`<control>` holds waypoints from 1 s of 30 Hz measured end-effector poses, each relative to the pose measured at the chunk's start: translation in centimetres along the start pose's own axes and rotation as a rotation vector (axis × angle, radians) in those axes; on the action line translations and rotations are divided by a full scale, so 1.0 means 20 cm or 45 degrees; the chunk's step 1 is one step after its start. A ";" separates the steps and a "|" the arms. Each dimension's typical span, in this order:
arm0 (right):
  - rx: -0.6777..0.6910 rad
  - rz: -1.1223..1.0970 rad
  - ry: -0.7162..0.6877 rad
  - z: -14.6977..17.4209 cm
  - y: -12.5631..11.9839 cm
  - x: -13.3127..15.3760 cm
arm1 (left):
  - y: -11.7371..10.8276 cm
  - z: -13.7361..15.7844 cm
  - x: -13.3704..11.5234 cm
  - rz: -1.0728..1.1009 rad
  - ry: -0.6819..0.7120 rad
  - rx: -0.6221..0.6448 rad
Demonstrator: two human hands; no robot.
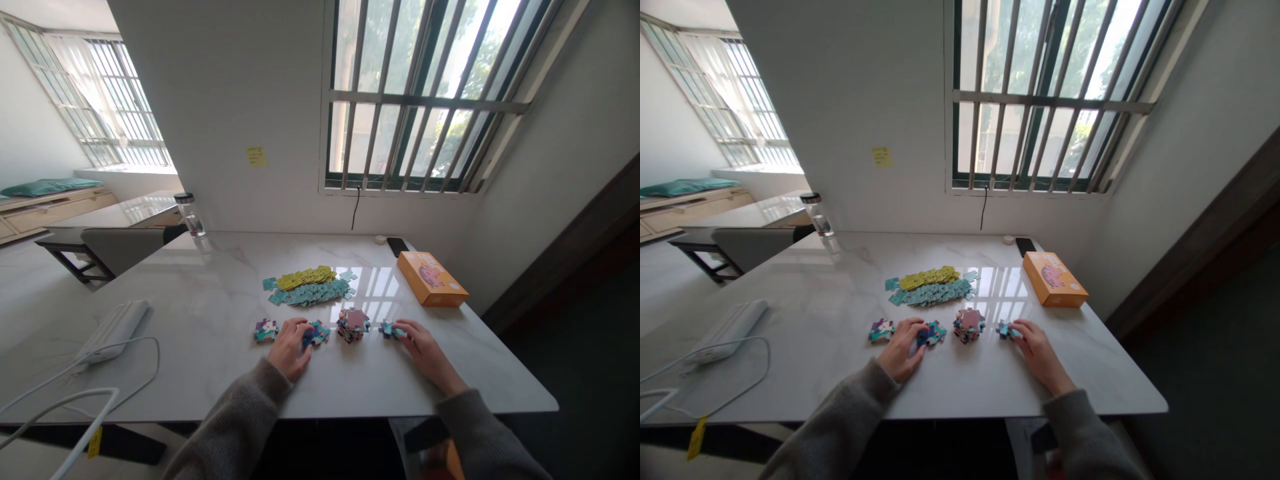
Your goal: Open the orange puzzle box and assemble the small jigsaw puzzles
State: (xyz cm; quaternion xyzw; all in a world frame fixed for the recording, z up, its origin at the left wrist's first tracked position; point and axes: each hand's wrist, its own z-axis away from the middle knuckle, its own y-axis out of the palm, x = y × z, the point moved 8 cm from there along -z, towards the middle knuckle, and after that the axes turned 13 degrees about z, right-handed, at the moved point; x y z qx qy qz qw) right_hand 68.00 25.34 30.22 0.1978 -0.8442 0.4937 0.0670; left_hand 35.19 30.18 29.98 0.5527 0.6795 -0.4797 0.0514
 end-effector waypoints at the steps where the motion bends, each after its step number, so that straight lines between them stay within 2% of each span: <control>1: 0.024 0.056 -0.037 0.00 0.02 0.00 | 0.00 0.00 0.00 -0.005 -0.003 -0.003; 7: 0.080 0.273 -0.101 0.01 0.06 0.03 | 0.00 -0.01 0.01 -0.004 -0.029 0.015; 12: -0.113 0.196 -0.080 -0.03 -0.03 0.13 | 0.00 -0.01 0.00 0.014 -0.025 0.034; 15: -0.178 0.088 -0.122 -0.08 -0.06 0.28 | -0.02 -0.01 -0.02 0.045 0.000 0.012; 20: -0.210 0.028 -0.268 -0.16 -0.04 0.64 | -0.05 -0.01 -0.08 0.163 0.119 -0.044; 24: -0.069 0.045 -0.467 -0.15 0.06 0.88 | -0.09 0.00 -0.15 0.250 0.216 -0.109; 27: -0.018 0.075 -0.536 -0.15 0.10 0.94 | -0.11 0.01 -0.18 0.291 0.260 -0.173; 30: -0.019 0.075 -0.548 -0.15 0.12 0.94 | -0.11 0.01 -0.20 0.313 0.290 -0.165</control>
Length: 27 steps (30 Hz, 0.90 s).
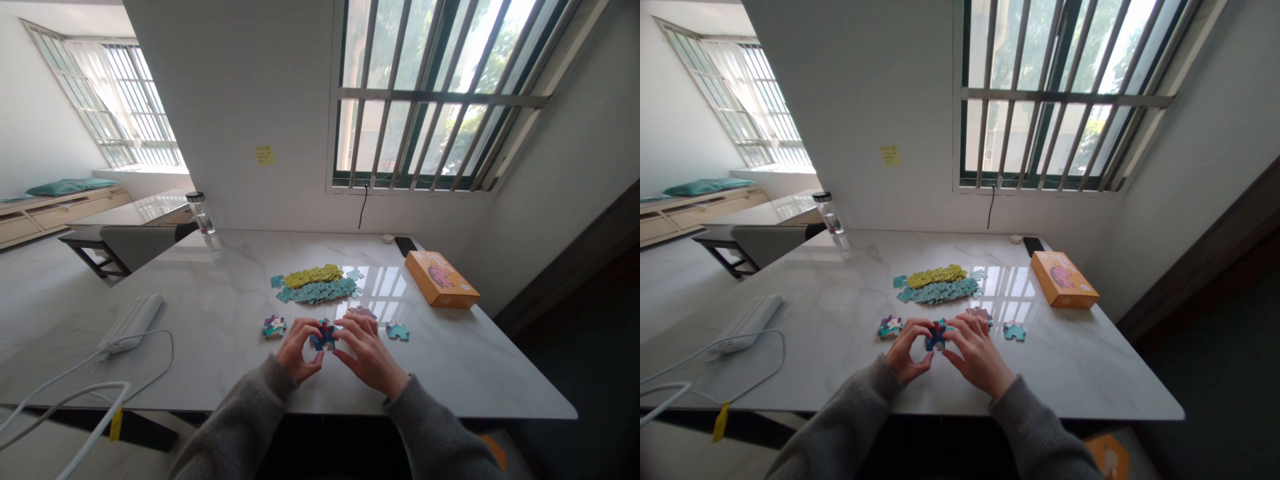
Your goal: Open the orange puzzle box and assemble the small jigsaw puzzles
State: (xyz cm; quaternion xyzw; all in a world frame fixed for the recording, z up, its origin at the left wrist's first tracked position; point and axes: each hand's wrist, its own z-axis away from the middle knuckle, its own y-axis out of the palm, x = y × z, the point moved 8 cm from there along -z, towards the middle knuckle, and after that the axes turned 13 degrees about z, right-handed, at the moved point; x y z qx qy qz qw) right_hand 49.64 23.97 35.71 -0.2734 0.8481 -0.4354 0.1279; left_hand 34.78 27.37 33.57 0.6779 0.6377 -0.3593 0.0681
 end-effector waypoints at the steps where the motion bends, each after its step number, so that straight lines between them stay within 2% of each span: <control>1: -0.002 -0.005 -0.006 0.00 0.00 0.00 | 0.00 0.00 0.00 0.004 0.004 0.003; 8: -0.002 -0.048 -0.054 0.00 0.00 0.01 | 0.00 0.00 -0.02 0.057 0.023 0.003; 10: -0.044 -0.041 -0.040 0.02 -0.02 -0.03 | 0.00 0.00 -0.02 0.063 -0.005 0.017; 12: -0.111 -0.015 0.045 0.06 -0.06 -0.13 | -0.01 0.00 -0.01 0.046 -0.053 0.023; 17: -0.235 0.113 0.477 0.30 -0.17 -0.60 | 0.01 0.01 0.08 -0.138 -0.172 0.067; 21: 0.006 0.150 0.489 0.49 -0.10 -0.79 | 0.03 0.03 0.19 -0.306 -0.346 0.106; 27: 0.244 0.207 0.491 0.57 -0.01 -0.79 | 0.06 0.06 0.23 -0.352 -0.445 0.186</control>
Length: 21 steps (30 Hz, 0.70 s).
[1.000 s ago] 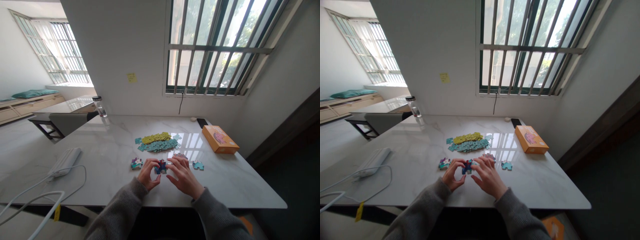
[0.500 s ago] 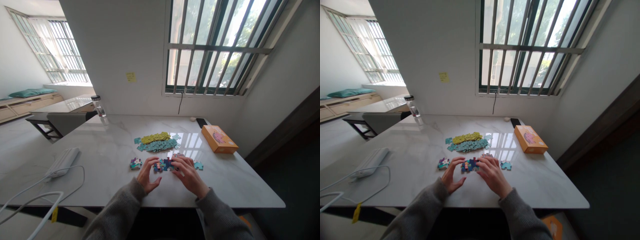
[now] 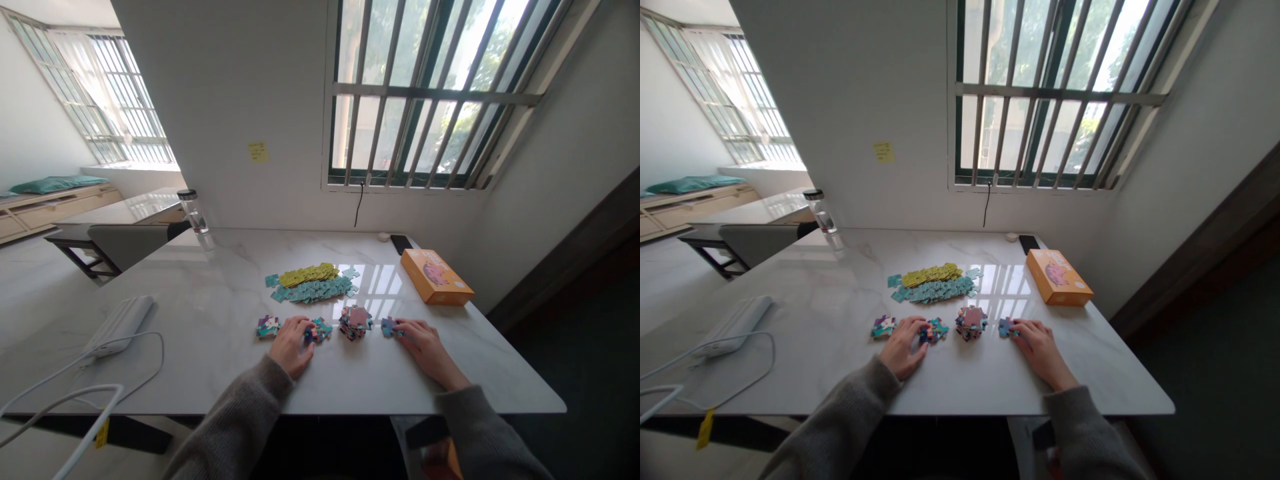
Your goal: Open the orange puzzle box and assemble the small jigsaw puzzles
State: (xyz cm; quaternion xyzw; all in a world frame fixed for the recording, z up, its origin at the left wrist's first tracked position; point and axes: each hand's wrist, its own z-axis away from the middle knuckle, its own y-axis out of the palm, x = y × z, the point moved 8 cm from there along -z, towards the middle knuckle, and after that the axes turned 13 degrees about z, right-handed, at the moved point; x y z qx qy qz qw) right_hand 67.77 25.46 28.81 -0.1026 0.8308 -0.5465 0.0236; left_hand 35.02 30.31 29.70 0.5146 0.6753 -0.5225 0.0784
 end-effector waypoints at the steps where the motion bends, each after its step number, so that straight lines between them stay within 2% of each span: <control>1: 0.012 0.021 0.000 0.00 0.00 0.01 | 0.00 0.00 0.00 -0.004 -0.008 0.002; 4: -0.060 0.040 0.007 -0.02 -0.02 0.02 | 0.01 0.00 0.01 -0.015 -0.024 0.024; 9: -0.434 -0.050 0.062 -0.03 -0.15 0.04 | 0.00 -0.01 -0.01 0.003 0.041 0.003; 11: -0.554 -0.047 0.051 -0.02 -0.20 0.12 | -0.02 -0.01 -0.06 0.056 0.161 -0.032; 14: -0.659 -0.092 -0.068 -0.02 -0.24 0.35 | -0.04 0.01 -0.14 0.177 0.322 -0.052; 16: -0.609 -0.159 -0.225 -0.03 -0.24 0.56 | -0.05 0.02 -0.17 0.251 0.366 -0.044; 18: -0.460 -0.180 -0.360 -0.06 -0.19 0.75 | -0.06 0.02 -0.19 0.306 0.379 -0.032; 21: -0.243 -0.198 -0.433 -0.10 -0.12 0.92 | -0.06 0.02 -0.20 0.367 0.372 -0.036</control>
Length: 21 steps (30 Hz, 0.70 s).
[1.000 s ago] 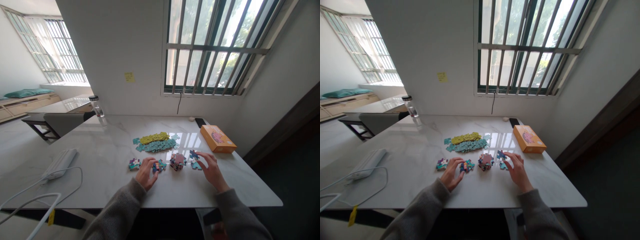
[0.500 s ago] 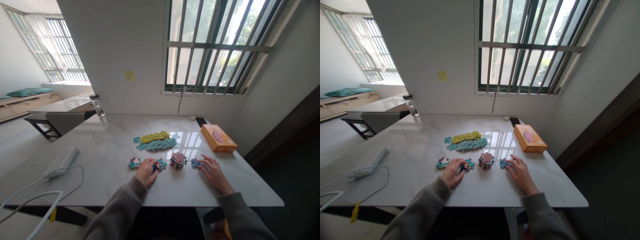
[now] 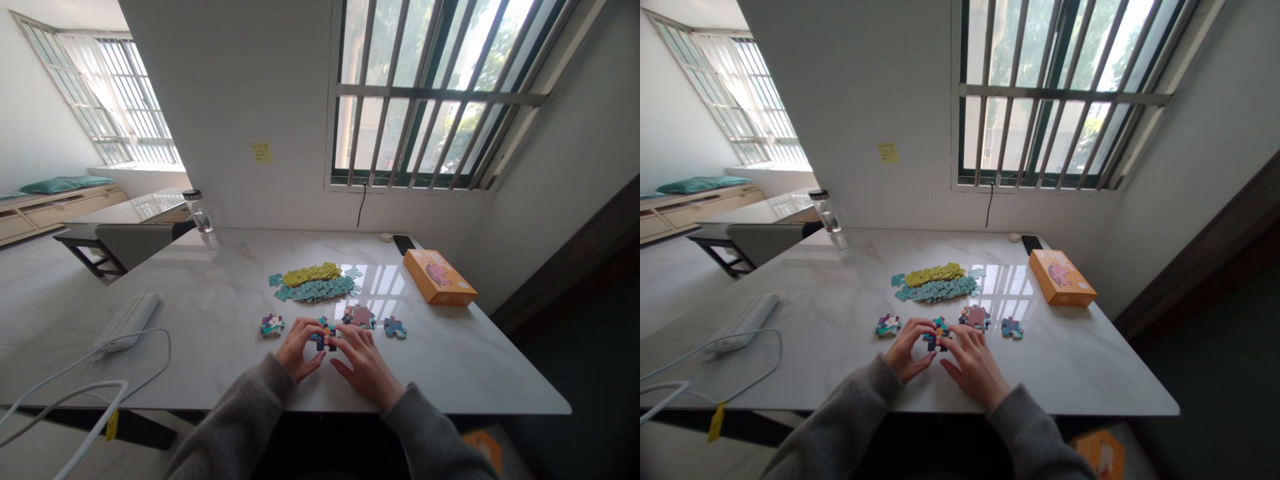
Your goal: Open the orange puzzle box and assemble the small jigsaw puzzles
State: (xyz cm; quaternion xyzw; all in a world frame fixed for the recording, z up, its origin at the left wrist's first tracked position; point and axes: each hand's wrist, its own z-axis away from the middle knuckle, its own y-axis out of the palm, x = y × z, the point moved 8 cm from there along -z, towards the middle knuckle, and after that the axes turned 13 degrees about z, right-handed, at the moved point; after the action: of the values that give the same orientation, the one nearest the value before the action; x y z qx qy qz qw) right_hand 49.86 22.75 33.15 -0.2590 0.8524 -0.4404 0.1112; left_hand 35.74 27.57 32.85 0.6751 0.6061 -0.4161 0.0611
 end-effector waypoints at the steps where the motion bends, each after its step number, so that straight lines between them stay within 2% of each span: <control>1: 0.028 -0.021 0.008 -0.01 0.02 0.02 | 0.00 0.00 0.00 0.020 0.002 -0.004; 5: 0.001 -0.088 0.018 -0.02 0.02 0.02 | 0.01 0.00 -0.02 0.085 0.023 0.025; 8: -0.088 -0.096 0.023 0.00 -0.02 -0.04 | 0.00 0.00 -0.02 0.031 -0.020 0.041; 10: -0.192 -0.079 0.121 0.03 -0.07 -0.17 | -0.01 0.00 0.00 -0.043 -0.061 0.029; 13: -0.370 0.015 0.509 0.16 -0.14 -0.52 | 0.00 0.01 0.06 -0.163 -0.138 0.054; 15: -0.324 0.112 0.666 0.25 -0.15 -0.72 | 0.02 0.02 0.12 -0.244 -0.211 0.094; 17: -0.171 0.133 0.654 0.32 -0.12 -0.84 | 0.03 0.02 0.17 -0.306 -0.274 0.114; 21: 0.078 0.123 0.512 0.36 -0.08 -0.85 | 0.05 0.03 0.20 -0.353 -0.322 0.126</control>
State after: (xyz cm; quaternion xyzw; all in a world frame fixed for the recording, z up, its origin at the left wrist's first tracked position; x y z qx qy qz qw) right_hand 67.81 26.11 29.57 -0.1214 0.8551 -0.5031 -0.0324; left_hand 35.94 29.99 29.57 0.5296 0.6596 -0.5314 0.0456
